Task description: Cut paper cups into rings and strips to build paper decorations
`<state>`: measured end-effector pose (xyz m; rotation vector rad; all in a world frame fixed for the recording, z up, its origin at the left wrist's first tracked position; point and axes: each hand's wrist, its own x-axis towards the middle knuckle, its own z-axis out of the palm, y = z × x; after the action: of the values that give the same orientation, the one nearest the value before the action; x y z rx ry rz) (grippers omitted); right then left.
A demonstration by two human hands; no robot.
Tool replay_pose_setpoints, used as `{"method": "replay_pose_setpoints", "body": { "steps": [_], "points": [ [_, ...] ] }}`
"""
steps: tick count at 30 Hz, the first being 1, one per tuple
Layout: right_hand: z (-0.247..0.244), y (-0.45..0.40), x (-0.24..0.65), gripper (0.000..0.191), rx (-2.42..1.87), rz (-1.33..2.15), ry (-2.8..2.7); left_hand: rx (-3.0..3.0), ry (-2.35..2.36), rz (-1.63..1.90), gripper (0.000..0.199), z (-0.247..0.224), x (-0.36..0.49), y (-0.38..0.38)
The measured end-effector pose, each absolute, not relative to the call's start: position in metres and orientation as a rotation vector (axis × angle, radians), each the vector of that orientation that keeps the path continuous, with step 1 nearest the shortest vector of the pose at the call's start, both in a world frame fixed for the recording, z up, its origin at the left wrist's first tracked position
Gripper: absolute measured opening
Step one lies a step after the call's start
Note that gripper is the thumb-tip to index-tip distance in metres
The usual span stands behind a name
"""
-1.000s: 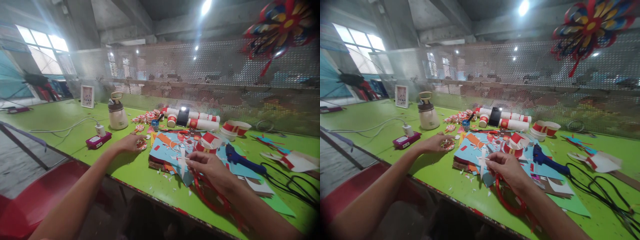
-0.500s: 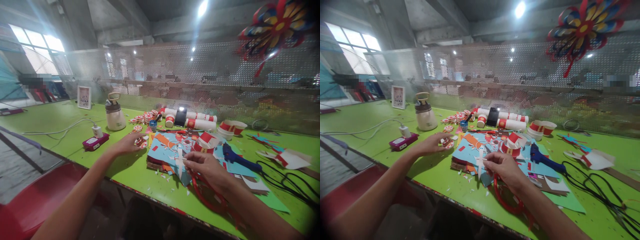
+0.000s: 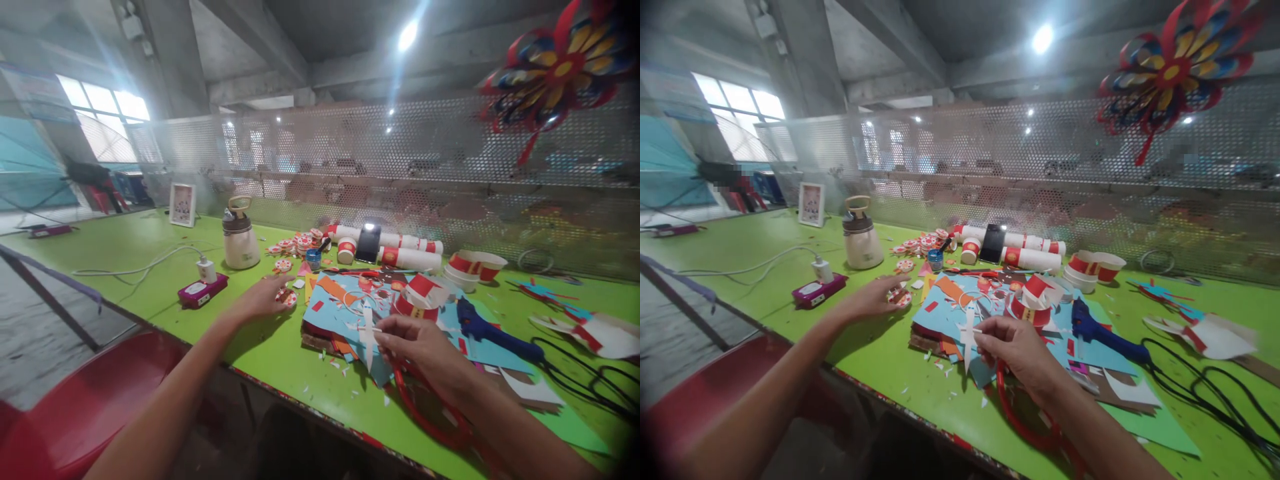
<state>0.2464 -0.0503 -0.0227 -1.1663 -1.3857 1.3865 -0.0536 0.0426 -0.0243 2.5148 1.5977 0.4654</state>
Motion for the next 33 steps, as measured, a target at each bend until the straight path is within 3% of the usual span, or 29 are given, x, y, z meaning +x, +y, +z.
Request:
{"method": "replay_pose_setpoints", "body": {
  "steps": [10,19,28,33],
  "points": [
    [-0.031,-0.045,0.248,0.031,-1.175,1.396,-1.376,2.377,1.676,0.556,0.061,-0.008,-0.086,0.069],
    [-0.031,-0.046,0.247,0.032,-1.188,1.412,-1.371,2.318,1.603,0.329,0.07,-0.03,-0.095,0.107],
    [-0.024,-0.05,0.245,0.028,-1.176,1.425,-1.364,2.304,1.763,0.538,0.062,-0.014,-0.097,0.097],
    [-0.017,-0.05,0.247,0.026,-1.127,1.367,-1.349,2.404,1.527,0.724,0.076,0.007,-0.056,0.068]
  ]
}}
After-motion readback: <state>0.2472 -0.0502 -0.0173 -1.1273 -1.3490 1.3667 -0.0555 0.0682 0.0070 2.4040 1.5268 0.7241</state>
